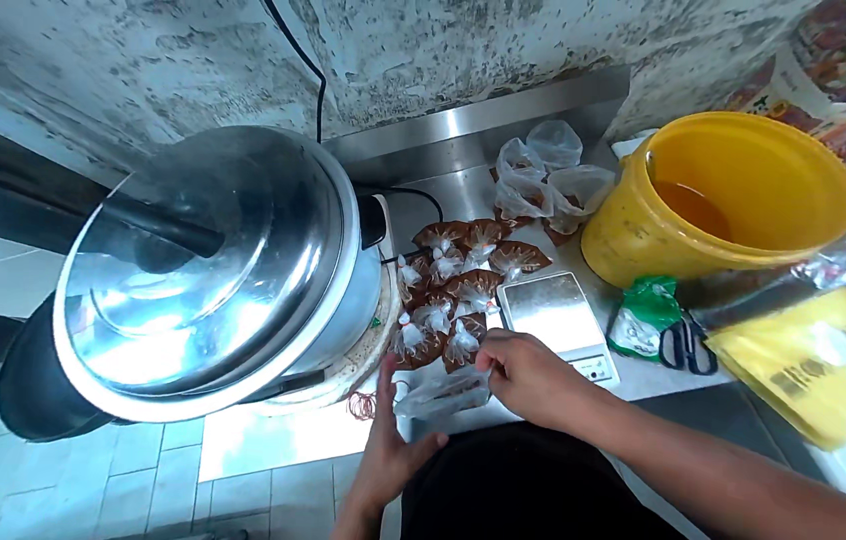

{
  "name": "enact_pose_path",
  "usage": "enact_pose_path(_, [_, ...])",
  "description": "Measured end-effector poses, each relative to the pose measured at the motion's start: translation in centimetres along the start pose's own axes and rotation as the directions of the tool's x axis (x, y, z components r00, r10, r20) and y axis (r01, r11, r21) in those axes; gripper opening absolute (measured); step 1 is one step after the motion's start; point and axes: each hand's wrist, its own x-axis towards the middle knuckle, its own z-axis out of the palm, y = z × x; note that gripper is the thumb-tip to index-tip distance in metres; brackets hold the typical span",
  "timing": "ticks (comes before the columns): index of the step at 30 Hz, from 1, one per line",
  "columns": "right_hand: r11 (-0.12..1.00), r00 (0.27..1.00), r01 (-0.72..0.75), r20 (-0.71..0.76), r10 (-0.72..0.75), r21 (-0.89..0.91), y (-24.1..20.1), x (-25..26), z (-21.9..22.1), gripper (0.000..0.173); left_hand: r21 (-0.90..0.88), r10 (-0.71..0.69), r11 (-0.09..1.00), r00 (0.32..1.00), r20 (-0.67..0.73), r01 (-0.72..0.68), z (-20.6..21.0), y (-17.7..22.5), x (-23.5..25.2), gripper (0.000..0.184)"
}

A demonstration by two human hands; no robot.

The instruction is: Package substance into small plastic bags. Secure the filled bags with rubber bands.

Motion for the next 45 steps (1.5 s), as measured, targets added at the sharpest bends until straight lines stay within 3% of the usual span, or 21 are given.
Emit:
enact_pose_path(1, [1.000, 1.000, 0.017, 0.011, -0.017, 0.013, 0.0, 0.0, 0.1, 0.018, -0.025, 0.004, 1.000, 0.999, 0.050, -0.002, 0.4, -0.5, 0.4, 0.103])
enact_pose_path(3, [0.998, 0.999, 0.038, 0.022, -0.040, 0.055, 0.1, -0.1, -0.3, 0.021, -0.124, 0.065, 0.991, 0.994, 0.082, -0.054, 1.2, -1.1, 1.3, 0.046])
enact_pose_path(4, [0.995, 0.999, 0.049, -0.001, -0.049, 0.092, 0.2, -0.2, -0.8, 0.023, -0.164, 0.071, 0.985, 0.996, 0.048, -0.062, 1.5, -1.0, 1.7, 0.028])
enact_pose_path(7, [0.961, 0.960, 0.123, -0.274, -0.052, 0.250, 1.6, -0.4, -2.4, 0.028, -0.268, -0.024, 0.963, 0.990, -0.137, -0.013, 2.2, -0.4, 2.0, 0.016])
enact_pose_path(9, [0.945, 0.869, 0.187, -0.493, -0.031, 0.269, 4.1, 0.3, -2.5, 0.032, -0.319, -0.067, 0.948, 0.981, -0.183, 0.006, 2.2, -0.8, 1.8, 0.018])
enact_pose_path(10, [0.942, 0.863, 0.180, -0.505, -0.013, 0.283, 5.2, 0.7, -2.4, 0.034, -0.337, -0.070, 0.942, 0.980, -0.187, 0.002, 2.2, -1.0, 1.7, 0.018])
enact_pose_path(11, [0.940, 0.897, 0.158, -0.442, -0.009, 0.302, 6.0, 1.0, -1.9, 0.037, -0.355, -0.065, 0.935, 0.980, -0.189, -0.006, 2.3, -1.2, 1.7, 0.018])
enact_pose_path(13, [0.940, 0.977, 0.114, -0.206, -0.047, 0.323, 6.8, 1.7, 0.3, 0.062, -0.385, -0.053, 0.923, 0.980, -0.192, -0.025, 2.6, -1.1, 1.7, 0.016])
enact_pose_path(15, [0.952, 0.996, 0.093, -0.026, -0.089, 0.292, 6.4, 2.2, 3.4, 0.074, -0.392, -0.031, 0.919, 0.981, -0.193, -0.049, 2.8, -0.7, 1.9, 0.014])
enact_pose_path(19, [0.957, 0.995, 0.087, 0.025, -0.098, 0.276, 4.4, 1.9, 5.9, 0.049, -0.324, 0.056, 0.938, 0.974, -0.218, -0.126, 2.3, 1.0, 2.4, 0.012])
enact_pose_path(25, [0.828, 0.938, 0.334, -0.068, -0.341, 0.451, 5.2, 0.8, 5.4, 0.047, -0.277, 0.130, 0.943, 0.969, -0.209, -0.186, 0.9, 3.3, 2.1, 0.012])
enact_pose_path(29, [0.638, 0.817, 0.554, -0.204, -0.539, 0.534, 4.8, 0.7, 4.6, 0.060, -0.342, 0.191, 0.905, 0.960, -0.206, -0.253, 1.0, 5.1, 2.0, 0.017])
enact_pose_path(31, [0.717, 0.810, 0.564, -0.105, -0.577, 0.409, 4.2, 1.1, 4.4, 0.075, -0.310, 0.247, 0.907, 0.956, -0.159, -0.285, 1.3, 6.2, 2.2, 0.019])
enact_pose_path(34, [0.790, 0.826, 0.552, -0.046, -0.562, 0.269, 2.2, 1.7, 6.0, 0.057, -0.042, 0.335, 0.942, 0.942, 0.027, -0.334, 2.1, 7.8, 3.3, 0.028])
enact_pose_path(36, [0.787, 0.815, 0.574, -0.064, -0.576, 0.225, 0.8, 1.8, 6.7, 0.040, 0.060, 0.291, 0.953, 0.952, 0.097, -0.297, 2.3, 8.2, 4.0, 0.029])
enact_pose_path(38, [0.791, 0.831, 0.548, -0.065, -0.553, 0.273, -0.2, 1.5, 6.1, 0.036, -0.029, 0.248, 0.969, 0.961, 0.122, -0.246, 1.1, 7.9, 4.4, 0.040])
enact_pose_path(40, [0.754, 0.809, 0.577, -0.095, -0.580, 0.314, -0.7, 1.4, 5.0, 0.035, -0.136, 0.224, 0.970, 0.956, 0.190, -0.200, -0.8, 6.9, 4.5, 0.078])
enact_pose_path(42, [0.734, 0.789, 0.605, -0.107, -0.605, 0.310, -1.4, 1.4, 4.1, 0.031, -0.159, 0.184, 0.977, 0.943, 0.278, -0.144, -1.4, 5.8, 3.8, 0.097])
enact_pose_path(43, [0.739, 0.777, 0.627, -0.134, -0.614, 0.246, -1.8, 1.6, 3.8, 0.027, -0.147, 0.156, 0.982, 0.940, 0.303, -0.116, -1.2, 5.3, 3.2, 0.091])
enact_pose_path(45, [0.757, 0.751, 0.653, -0.139, -0.646, 0.012, -2.7, 1.5, 3.5, 0.027, -0.065, 0.121, 0.992, 0.942, 0.314, -0.106, -0.5, 5.1, 2.4, 0.058])
